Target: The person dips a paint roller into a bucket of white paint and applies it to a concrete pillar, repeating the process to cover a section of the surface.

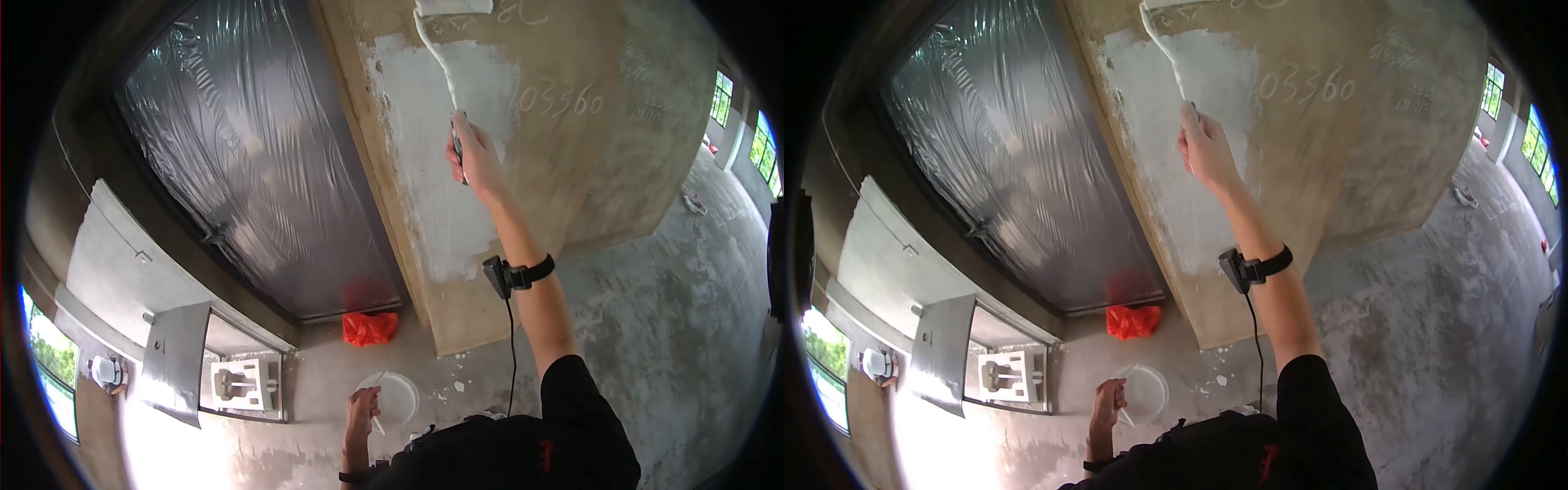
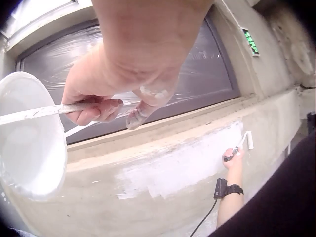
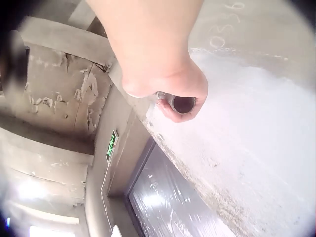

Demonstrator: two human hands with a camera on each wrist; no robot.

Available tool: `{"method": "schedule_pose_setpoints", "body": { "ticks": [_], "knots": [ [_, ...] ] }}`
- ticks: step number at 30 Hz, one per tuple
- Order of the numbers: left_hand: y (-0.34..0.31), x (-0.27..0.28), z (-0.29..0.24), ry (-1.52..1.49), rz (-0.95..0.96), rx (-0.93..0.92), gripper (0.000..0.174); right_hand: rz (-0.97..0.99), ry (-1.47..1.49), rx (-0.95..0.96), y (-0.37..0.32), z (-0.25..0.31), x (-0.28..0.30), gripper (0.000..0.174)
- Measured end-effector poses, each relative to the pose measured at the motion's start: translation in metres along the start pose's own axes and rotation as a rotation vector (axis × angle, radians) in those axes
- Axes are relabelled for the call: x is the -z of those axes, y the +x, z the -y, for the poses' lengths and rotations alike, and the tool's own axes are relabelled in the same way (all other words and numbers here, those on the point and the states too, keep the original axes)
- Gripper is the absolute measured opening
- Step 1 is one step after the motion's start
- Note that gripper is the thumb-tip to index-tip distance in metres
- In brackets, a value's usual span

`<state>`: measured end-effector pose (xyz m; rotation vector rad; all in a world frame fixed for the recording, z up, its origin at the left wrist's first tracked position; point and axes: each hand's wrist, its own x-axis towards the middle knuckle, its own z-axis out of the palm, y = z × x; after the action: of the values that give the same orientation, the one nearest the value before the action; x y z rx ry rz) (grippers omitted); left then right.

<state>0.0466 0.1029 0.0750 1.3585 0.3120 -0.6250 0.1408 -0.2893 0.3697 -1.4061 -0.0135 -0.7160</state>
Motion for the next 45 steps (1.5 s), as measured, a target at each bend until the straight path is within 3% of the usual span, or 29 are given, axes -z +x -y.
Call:
{"method": "schedule_pose_setpoints", "body": {
  "ticks": [5,9,15,21,24,26,32,36,38,45],
  "knots": [
    [0.005,0.0,0.0,-0.012,0.01,0.007,0.016,0.045,-0.005,-0.009,0.004,0.003,0.007,0.046],
    [0.008,0.001,0.002,0.019,0.005,0.02,0.016,0.018,-0.043,-0.046,-0.026,-0.048,0.019,0.053],
    [0.012,0.002,0.005,0.0,-0.005,0.027,0.016,-0.003,-0.06,-0.161,-0.099,-0.139,0.048,0.049],
    [0.008,0.001,0.002,0.019,-0.038,0.051,0.015,-0.018,-0.022,-0.323,-0.197,-0.261,0.09,0.045],
    [0.009,0.002,0.004,0.013,-0.031,0.053,0.015,-0.046,-0.016,-0.418,-0.246,-0.294,0.1,0.045],
    [0.01,0.004,0.007,0.017,-0.031,0.028,0.016,-0.087,0.065,-0.655,-0.274,-0.305,0.106,0.045],
    [0.007,0.002,0.007,0.013,-0.007,0.008,0.019,-0.086,0.044,-0.765,-0.313,-0.327,0.126,0.046],
    [0.007,0.003,0.008,0.018,-0.013,0.019,0.019,-0.112,0.047,-0.712,-0.298,-0.326,0.116,0.045],
    [0.006,0.001,0.007,0.018,-0.013,0.017,0.017,-0.138,0.045,-0.491,-0.273,-0.315,0.101,0.044],
    [0.003,-0.006,0.009,0.047,-0.041,0.026,0.014,-0.126,0.104,-0.294,-0.159,-0.209,0.058,0.047]
  ]
}}
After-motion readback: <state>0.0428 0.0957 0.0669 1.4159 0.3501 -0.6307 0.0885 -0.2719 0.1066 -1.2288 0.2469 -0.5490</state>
